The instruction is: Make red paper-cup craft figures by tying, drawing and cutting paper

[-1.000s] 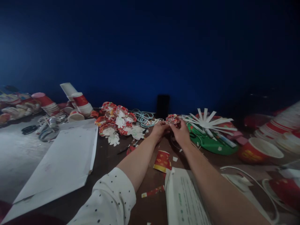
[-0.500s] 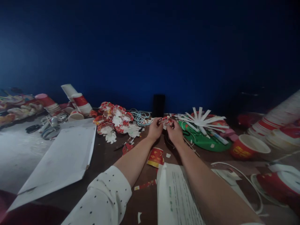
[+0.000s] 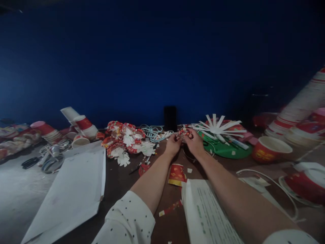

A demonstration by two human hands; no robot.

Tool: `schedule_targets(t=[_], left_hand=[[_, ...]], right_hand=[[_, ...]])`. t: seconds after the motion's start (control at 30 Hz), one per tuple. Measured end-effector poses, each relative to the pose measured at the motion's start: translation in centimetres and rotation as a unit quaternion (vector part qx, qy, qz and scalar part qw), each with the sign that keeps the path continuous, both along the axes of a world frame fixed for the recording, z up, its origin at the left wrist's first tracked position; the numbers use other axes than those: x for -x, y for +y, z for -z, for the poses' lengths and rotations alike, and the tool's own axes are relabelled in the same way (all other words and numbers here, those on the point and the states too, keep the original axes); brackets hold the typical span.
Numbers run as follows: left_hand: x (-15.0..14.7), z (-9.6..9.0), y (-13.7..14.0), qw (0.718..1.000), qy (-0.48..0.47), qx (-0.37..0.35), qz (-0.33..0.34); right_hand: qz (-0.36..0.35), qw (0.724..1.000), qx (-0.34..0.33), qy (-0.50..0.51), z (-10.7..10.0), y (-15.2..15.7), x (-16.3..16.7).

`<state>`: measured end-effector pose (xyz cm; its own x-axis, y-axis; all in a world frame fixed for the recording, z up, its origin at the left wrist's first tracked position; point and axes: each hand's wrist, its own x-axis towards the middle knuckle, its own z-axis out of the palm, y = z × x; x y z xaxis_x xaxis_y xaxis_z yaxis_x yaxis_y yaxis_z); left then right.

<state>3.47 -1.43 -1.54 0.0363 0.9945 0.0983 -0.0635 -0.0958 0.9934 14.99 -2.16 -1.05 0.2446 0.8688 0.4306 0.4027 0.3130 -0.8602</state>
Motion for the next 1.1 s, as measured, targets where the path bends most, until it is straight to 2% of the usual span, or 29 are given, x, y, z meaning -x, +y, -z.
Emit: schedule_targets(t=[0.07, 0.23, 0.4, 0.57, 0.7, 0.83, 0.97, 1.1], left_hand=[[-0.2, -0.1, -0.1, 0.998, 0.036, -0.036, -0.023], [0.2, 0.3, 0.3, 0.996, -0.005, -0.087, -0.037], [1.4, 0.5, 1.1, 0.987, 0.087, -0.133, -0.031], [1.7, 0.1, 1.1, 0.986, 0.123, -0.106, -0.048], [1.6, 0.0, 1.0, 0.982, 0.148, -0.108, -0.035], [1.5, 0.3, 1.1, 0.981, 0.134, -0.135, -0.029], [1.5, 0.2, 0.9, 0.984, 0.106, -0.143, -0.019], [1.8, -0.2, 0.5, 0.971, 0.157, -0.175, -0.031]], right_hand=[[0.003, 1.000, -0.003, -0.024, 0.0, -0.1, -0.1], [-0.018, 0.997, -0.003, -0.078, 0.4, 0.1, -0.1], [-0.042, 0.991, -0.019, -0.122, 0.6, -0.1, 0.0], [-0.008, 0.983, -0.064, -0.174, 0.0, -0.9, 0.1], [-0.002, 0.970, -0.111, -0.215, -0.4, -1.1, 0.1], [-0.013, 0.969, -0.139, -0.202, -0.1, -0.9, 0.0], [-0.029, 0.980, -0.109, -0.164, 0.5, -0.4, -0.2], [-0.042, 0.987, -0.074, -0.137, 0.7, -0.2, -0.2]])
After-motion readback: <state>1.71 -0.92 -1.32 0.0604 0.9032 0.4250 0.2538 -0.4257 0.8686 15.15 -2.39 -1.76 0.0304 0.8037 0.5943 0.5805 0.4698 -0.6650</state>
